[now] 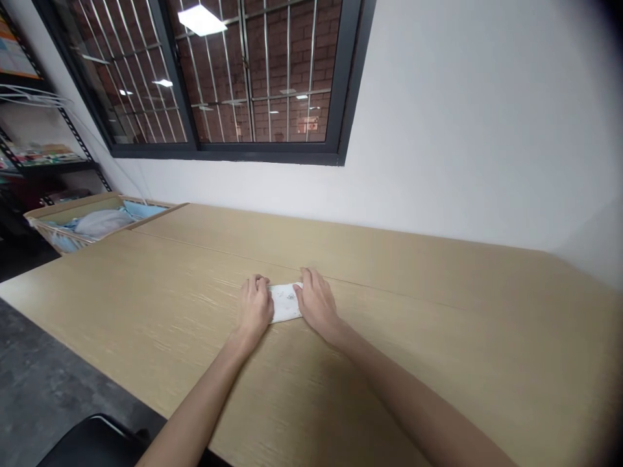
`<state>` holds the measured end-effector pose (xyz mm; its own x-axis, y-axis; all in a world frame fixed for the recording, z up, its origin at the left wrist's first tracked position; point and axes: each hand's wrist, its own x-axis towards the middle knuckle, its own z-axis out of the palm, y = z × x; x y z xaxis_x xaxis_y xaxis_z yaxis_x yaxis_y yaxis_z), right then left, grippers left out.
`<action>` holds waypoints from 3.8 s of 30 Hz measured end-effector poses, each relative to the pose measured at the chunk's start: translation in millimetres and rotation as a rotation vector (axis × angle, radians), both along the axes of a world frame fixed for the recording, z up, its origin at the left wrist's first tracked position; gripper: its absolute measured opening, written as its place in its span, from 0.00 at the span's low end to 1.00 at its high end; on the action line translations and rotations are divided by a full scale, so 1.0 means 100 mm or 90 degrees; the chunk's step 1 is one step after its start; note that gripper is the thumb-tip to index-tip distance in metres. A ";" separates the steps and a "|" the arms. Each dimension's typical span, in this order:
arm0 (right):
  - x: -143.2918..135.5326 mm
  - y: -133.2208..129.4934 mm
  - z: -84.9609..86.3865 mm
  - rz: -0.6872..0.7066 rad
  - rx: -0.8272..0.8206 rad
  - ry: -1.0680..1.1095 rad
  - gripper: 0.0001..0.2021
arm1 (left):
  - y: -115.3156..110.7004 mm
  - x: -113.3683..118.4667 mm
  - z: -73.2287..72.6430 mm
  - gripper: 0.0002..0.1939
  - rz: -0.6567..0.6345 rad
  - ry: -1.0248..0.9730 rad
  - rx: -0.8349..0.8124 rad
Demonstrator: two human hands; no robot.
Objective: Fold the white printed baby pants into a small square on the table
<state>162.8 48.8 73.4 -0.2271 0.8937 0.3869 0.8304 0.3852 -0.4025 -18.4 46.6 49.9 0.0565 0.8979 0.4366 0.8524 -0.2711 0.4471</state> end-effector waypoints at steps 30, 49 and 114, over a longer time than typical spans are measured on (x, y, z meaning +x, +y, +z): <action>0.43 0.05 0.00 0.370 -0.100 -0.051 0.40 | -0.28 -0.18 -0.05 0.35 -0.126 0.180 0.026; 0.42 0.26 0.04 0.152 -0.342 0.566 0.29 | -0.35 -0.15 0.14 0.25 -0.178 -0.274 -0.168; 0.54 0.36 -0.38 0.151 -0.026 0.189 0.09 | -0.31 0.19 -0.17 0.15 -0.107 0.109 -0.059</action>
<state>217.0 85.3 35.4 -0.3132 0.8457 0.4321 0.5655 0.5316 -0.6306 0.4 15.5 32.9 0.2738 0.9053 0.3248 0.8642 -0.3798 0.3300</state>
